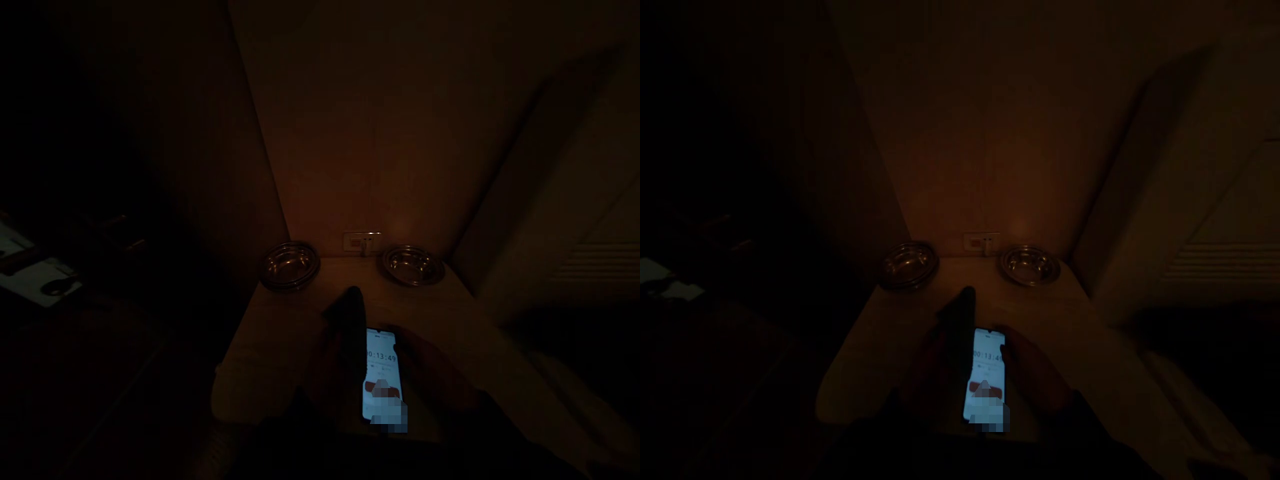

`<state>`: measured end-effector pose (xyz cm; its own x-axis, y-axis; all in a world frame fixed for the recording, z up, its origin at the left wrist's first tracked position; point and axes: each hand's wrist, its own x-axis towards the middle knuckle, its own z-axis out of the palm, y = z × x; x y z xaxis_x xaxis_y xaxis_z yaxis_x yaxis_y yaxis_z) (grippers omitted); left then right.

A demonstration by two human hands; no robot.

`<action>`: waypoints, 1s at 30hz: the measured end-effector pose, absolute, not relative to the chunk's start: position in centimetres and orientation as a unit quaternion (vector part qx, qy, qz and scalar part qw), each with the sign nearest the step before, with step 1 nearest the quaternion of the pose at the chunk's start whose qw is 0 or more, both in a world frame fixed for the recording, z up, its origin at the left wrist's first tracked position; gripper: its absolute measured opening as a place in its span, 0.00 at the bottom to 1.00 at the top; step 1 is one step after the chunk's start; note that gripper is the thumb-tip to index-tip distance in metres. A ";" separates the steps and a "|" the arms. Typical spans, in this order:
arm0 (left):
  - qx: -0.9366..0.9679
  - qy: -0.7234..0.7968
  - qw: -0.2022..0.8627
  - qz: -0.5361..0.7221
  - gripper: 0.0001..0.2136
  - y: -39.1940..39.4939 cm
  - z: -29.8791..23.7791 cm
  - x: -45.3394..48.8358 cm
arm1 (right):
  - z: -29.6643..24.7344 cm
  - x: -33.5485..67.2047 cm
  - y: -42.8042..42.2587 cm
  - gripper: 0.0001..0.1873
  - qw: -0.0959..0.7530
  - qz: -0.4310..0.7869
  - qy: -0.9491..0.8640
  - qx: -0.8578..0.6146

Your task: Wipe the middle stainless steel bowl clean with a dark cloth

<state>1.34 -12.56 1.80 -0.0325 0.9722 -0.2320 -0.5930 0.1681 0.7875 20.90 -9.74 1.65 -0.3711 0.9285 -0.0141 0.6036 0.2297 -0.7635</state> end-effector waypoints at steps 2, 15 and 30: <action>0.229 0.398 0.663 0.591 0.20 -12.9 1.8 1.6 | 1.5 21.2 -10.1 0.24 0.233 0.353 -0.748 -0.512; 0.317 0.469 0.637 0.523 0.15 -13.2 4.8 0.6 | 2.1 23.1 -10.4 0.26 0.255 0.298 -0.764 -0.513; 0.455 0.457 0.540 0.541 0.21 -7.9 14.3 -7.3 | 10.4 14.1 -7.7 0.21 0.385 0.511 -0.692 -0.334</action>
